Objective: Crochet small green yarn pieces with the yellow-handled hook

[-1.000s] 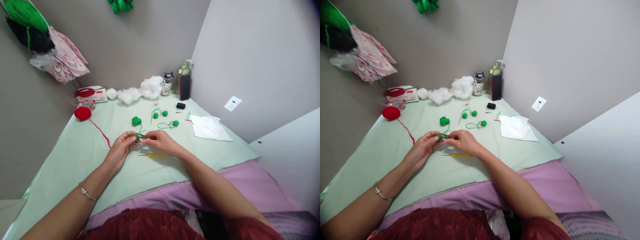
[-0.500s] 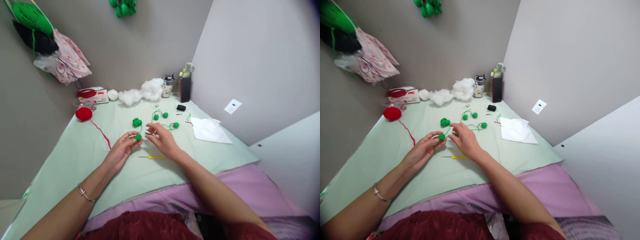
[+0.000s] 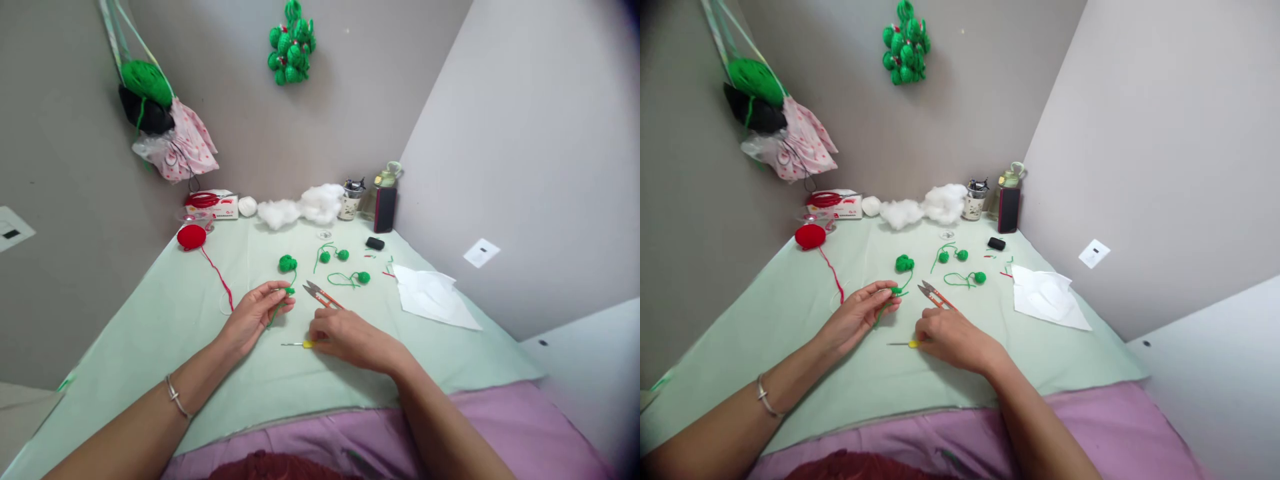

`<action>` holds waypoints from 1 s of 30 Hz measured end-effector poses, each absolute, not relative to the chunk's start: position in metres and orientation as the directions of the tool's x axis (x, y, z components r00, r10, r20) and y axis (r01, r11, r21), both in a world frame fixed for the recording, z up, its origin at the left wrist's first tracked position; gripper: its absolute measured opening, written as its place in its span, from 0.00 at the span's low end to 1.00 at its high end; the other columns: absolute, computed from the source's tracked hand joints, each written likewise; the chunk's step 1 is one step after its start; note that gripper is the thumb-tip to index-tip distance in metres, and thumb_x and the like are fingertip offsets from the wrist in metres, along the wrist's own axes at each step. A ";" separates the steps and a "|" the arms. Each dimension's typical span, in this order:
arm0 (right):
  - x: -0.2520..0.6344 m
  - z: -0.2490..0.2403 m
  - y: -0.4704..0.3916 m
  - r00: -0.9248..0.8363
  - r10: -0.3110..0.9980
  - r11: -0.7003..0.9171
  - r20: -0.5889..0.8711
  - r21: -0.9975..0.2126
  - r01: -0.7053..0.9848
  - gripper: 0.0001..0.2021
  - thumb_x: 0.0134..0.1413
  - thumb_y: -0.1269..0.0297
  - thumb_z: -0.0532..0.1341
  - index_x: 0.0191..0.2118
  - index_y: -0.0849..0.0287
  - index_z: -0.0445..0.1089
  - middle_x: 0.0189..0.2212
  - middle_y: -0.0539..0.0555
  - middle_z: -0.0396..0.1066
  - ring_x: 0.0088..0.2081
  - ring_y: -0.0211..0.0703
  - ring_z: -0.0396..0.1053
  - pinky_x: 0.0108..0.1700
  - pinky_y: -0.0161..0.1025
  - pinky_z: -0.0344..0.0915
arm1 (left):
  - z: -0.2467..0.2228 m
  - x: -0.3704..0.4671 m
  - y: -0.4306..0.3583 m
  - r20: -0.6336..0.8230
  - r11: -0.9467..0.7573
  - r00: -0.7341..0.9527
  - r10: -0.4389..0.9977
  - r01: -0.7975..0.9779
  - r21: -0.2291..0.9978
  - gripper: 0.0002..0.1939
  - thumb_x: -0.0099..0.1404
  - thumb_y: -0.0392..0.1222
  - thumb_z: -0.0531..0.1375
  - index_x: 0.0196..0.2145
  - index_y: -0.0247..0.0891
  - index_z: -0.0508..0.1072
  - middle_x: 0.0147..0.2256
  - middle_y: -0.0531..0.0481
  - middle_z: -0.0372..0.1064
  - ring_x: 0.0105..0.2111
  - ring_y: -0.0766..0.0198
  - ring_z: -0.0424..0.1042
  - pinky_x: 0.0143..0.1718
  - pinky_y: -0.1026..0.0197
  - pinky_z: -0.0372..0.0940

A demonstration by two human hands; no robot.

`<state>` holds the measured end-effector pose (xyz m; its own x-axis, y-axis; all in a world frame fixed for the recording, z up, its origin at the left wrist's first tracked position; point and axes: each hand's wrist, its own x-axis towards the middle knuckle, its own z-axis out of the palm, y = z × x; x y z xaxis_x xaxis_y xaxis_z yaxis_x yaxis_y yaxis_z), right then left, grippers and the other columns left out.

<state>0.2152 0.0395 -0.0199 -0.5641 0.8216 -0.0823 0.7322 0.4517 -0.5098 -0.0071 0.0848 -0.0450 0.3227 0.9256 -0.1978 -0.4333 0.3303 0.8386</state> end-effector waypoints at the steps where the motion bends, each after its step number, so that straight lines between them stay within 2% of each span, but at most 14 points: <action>1: 0.213 -0.019 0.040 -0.568 0.819 0.454 -0.079 -0.516 0.726 0.07 0.60 0.73 0.62 0.31 0.57 0.74 0.32 0.51 0.72 0.33 0.39 0.66 0.41 0.39 0.60 | -0.044 -0.007 0.084 -0.200 0.332 0.324 0.925 -0.432 0.839 0.05 0.66 0.31 0.68 0.40 0.34 0.83 0.34 0.47 0.82 0.35 0.65 0.81 0.43 0.66 0.77; 4: 0.210 -0.007 0.041 -0.545 0.836 0.429 -0.061 -0.546 0.720 0.08 0.62 0.73 0.58 0.33 0.57 0.72 0.29 0.50 0.73 0.29 0.38 0.65 0.38 0.38 0.59 | -0.042 -0.008 0.083 -0.199 0.333 0.331 0.922 -0.422 0.843 0.09 0.64 0.31 0.69 0.43 0.33 0.83 0.37 0.45 0.82 0.36 0.64 0.81 0.44 0.65 0.77; 7: 0.210 0.011 0.044 -0.456 0.888 0.282 -0.056 -0.717 0.637 0.08 0.68 0.68 0.53 0.37 0.55 0.68 0.28 0.48 0.74 0.29 0.39 0.69 0.36 0.37 0.62 | -0.042 -0.010 0.082 -0.191 0.321 0.325 0.926 -0.413 0.852 0.10 0.61 0.31 0.72 0.41 0.35 0.83 0.37 0.46 0.81 0.36 0.63 0.81 0.44 0.63 0.77; 10: 0.203 0.023 0.051 -0.356 0.934 0.181 -0.005 -0.854 0.487 0.10 0.70 0.59 0.53 0.36 0.55 0.66 0.27 0.46 0.70 0.27 0.37 0.64 0.33 0.36 0.59 | -0.043 -0.011 0.082 -0.187 0.307 0.311 0.932 -0.403 0.862 0.09 0.59 0.35 0.73 0.39 0.36 0.83 0.36 0.49 0.79 0.34 0.64 0.80 0.43 0.61 0.77; 13: 0.190 0.021 0.063 -0.288 0.952 0.235 0.101 -0.847 0.477 0.12 0.65 0.53 0.60 0.35 0.55 0.65 0.29 0.46 0.66 0.29 0.37 0.58 0.33 0.36 0.54 | -0.044 -0.012 0.082 -0.179 0.292 0.306 0.935 -0.381 0.877 0.11 0.58 0.39 0.74 0.39 0.36 0.82 0.36 0.50 0.78 0.32 0.66 0.78 0.41 0.62 0.75; 16: 0.179 0.007 0.075 -0.226 0.966 0.225 0.124 -0.831 0.508 0.11 0.54 0.59 0.68 0.35 0.54 0.65 0.30 0.45 0.66 0.30 0.38 0.58 0.35 0.37 0.53 | -0.044 -0.013 0.082 -0.168 0.275 0.306 0.937 -0.352 0.895 0.13 0.58 0.42 0.75 0.39 0.36 0.82 0.30 0.52 0.76 0.29 0.67 0.75 0.36 0.65 0.72; 18: 0.175 -0.003 0.078 -0.217 0.969 0.212 0.116 -0.844 0.493 0.10 0.54 0.60 0.66 0.32 0.55 0.65 0.29 0.45 0.65 0.31 0.38 0.57 0.35 0.37 0.53 | -0.046 -0.013 0.082 -0.157 0.260 0.304 0.940 -0.335 0.906 0.13 0.58 0.44 0.74 0.38 0.37 0.81 0.28 0.53 0.75 0.28 0.68 0.73 0.35 0.66 0.70; 21: 0.173 -0.013 0.076 -0.210 0.974 0.179 0.091 -0.874 0.452 0.10 0.56 0.59 0.64 0.29 0.56 0.65 0.26 0.45 0.62 0.30 0.38 0.55 0.34 0.37 0.51 | -0.048 -0.012 0.083 -0.134 0.234 0.303 0.943 -0.320 0.918 0.12 0.58 0.45 0.74 0.37 0.37 0.81 0.30 0.52 0.76 0.29 0.67 0.73 0.37 0.66 0.69; 26: 0.171 -0.018 0.073 -0.185 0.982 0.093 0.027 -0.928 0.360 0.12 0.51 0.59 0.63 0.25 0.56 0.62 0.23 0.43 0.53 0.28 0.36 0.50 0.31 0.37 0.46 | -0.050 -0.011 0.082 -0.125 0.225 0.309 0.943 -0.313 0.923 0.13 0.56 0.45 0.76 0.35 0.39 0.80 0.29 0.54 0.74 0.28 0.66 0.72 0.37 0.63 0.70; 30: 0.172 -0.019 0.077 -0.274 0.957 -0.030 -0.090 -0.976 0.215 0.12 0.50 0.55 0.61 0.25 0.57 0.65 0.21 0.44 0.58 0.24 0.34 0.48 0.28 0.36 0.46 | -0.047 -0.011 0.081 -0.122 0.251 0.375 0.919 -0.319 0.914 0.13 0.57 0.47 0.75 0.34 0.37 0.80 0.31 0.50 0.77 0.29 0.65 0.72 0.38 0.62 0.70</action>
<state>0.1722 0.0772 -0.0189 -0.2744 0.9574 -0.0901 0.2150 -0.0303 -0.9762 -0.0113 0.0811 -0.0469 0.3751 0.9189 -0.1219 -0.3185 0.2513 0.9140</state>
